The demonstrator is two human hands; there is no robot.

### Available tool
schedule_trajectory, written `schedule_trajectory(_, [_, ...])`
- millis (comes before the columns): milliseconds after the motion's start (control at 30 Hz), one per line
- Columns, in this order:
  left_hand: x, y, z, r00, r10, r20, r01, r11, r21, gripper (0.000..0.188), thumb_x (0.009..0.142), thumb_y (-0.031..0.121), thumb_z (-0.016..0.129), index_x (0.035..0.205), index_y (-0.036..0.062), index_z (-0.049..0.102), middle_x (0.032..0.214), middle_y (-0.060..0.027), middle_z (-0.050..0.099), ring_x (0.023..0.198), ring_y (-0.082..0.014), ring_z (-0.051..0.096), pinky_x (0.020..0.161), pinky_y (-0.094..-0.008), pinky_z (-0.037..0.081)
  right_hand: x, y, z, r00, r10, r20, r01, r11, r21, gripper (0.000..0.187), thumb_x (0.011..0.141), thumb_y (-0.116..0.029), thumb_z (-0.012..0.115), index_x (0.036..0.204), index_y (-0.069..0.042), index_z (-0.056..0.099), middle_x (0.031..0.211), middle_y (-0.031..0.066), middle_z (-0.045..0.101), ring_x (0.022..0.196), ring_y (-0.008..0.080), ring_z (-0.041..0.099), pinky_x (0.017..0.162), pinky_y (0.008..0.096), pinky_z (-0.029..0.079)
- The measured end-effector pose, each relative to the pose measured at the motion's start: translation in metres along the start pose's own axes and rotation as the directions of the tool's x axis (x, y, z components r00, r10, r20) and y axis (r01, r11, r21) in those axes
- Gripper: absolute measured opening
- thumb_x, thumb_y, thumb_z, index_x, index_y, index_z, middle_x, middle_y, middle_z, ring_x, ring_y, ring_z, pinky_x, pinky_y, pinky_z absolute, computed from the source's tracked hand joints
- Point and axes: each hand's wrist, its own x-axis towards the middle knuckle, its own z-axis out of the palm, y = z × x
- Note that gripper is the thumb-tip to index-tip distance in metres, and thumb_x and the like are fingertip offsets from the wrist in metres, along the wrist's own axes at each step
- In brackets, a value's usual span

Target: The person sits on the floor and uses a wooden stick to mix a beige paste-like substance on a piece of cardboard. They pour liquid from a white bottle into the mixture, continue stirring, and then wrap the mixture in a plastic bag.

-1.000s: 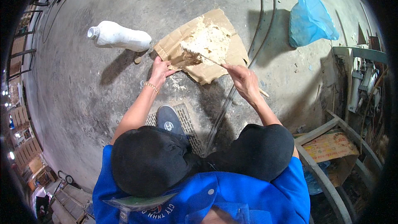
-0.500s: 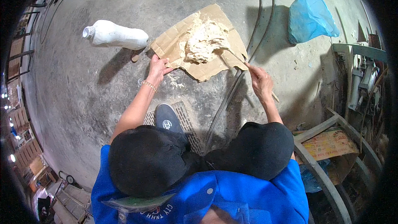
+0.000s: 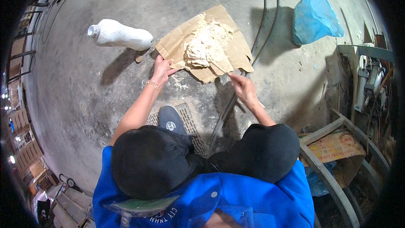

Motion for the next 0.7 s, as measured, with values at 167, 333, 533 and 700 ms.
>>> schedule_trajectory(167, [0.001, -0.001, -0.005, 1.000, 0.023, 0.002, -0.023, 1.000, 0.008, 0.033, 0.085, 0.000, 0.050, 0.115, 0.0084, 0.040, 0.112, -0.0109, 0.057, 0.087, -0.0218, 0.065, 0.063, -0.0361, 0.057, 0.012, -0.024, -0.029, 0.997, -0.079, -0.023, 0.081, 0.990, 0.116, 0.022, 0.089, -0.017, 0.056, 0.107, -0.017, 0.067, 0.088, 0.0128, 0.067, 0.074, 0.0241, 0.066, 0.064, 0.0319, 0.048])
schedule_trajectory(333, [-0.004, 0.003, -0.001, 0.999, 0.016, 0.047, -0.017, 1.000, 0.017, 0.033, 0.085, 0.000, 0.050, 0.116, 0.0083, 0.039, 0.114, -0.0115, 0.056, 0.090, -0.0224, 0.063, 0.066, -0.0375, 0.057, 0.014, -0.034, -0.016, 0.988, -0.102, 0.118, 0.106, 0.994, -0.021, 0.023, 0.088, -0.017, 0.055, 0.108, -0.020, 0.066, 0.089, 0.0132, 0.067, 0.078, 0.0287, 0.064, 0.066, 0.0364, 0.048])
schedule_trajectory(533, [-0.010, 0.001, 0.004, 0.999, 0.044, 0.007, -0.044, 0.998, -0.035, 0.034, 0.084, 0.001, 0.052, 0.115, 0.0074, 0.039, 0.113, -0.0117, 0.055, 0.094, -0.0252, 0.062, 0.074, -0.0436, 0.056, 0.027, -0.026, -0.010, 0.985, -0.015, 0.169, 0.064, 0.956, -0.288, 0.024, 0.088, -0.014, 0.054, 0.108, -0.017, 0.066, 0.092, 0.0126, 0.066, 0.085, 0.0288, 0.063, 0.070, 0.0360, 0.048])
schedule_trajectory(700, [-0.010, 0.004, 0.008, 0.997, 0.082, 0.012, -0.080, 0.994, -0.075, 0.038, 0.082, 0.002, 0.054, 0.117, 0.0079, 0.041, 0.111, -0.0119, 0.056, 0.094, -0.0259, 0.062, 0.073, -0.0449, 0.055, 0.023, -0.016, -0.047, 0.998, -0.061, -0.005, 0.057, 0.952, -0.301, 0.023, 0.089, -0.014, 0.053, 0.108, -0.019, 0.066, 0.090, 0.0110, 0.064, 0.081, 0.0283, 0.062, 0.069, 0.0350, 0.047])
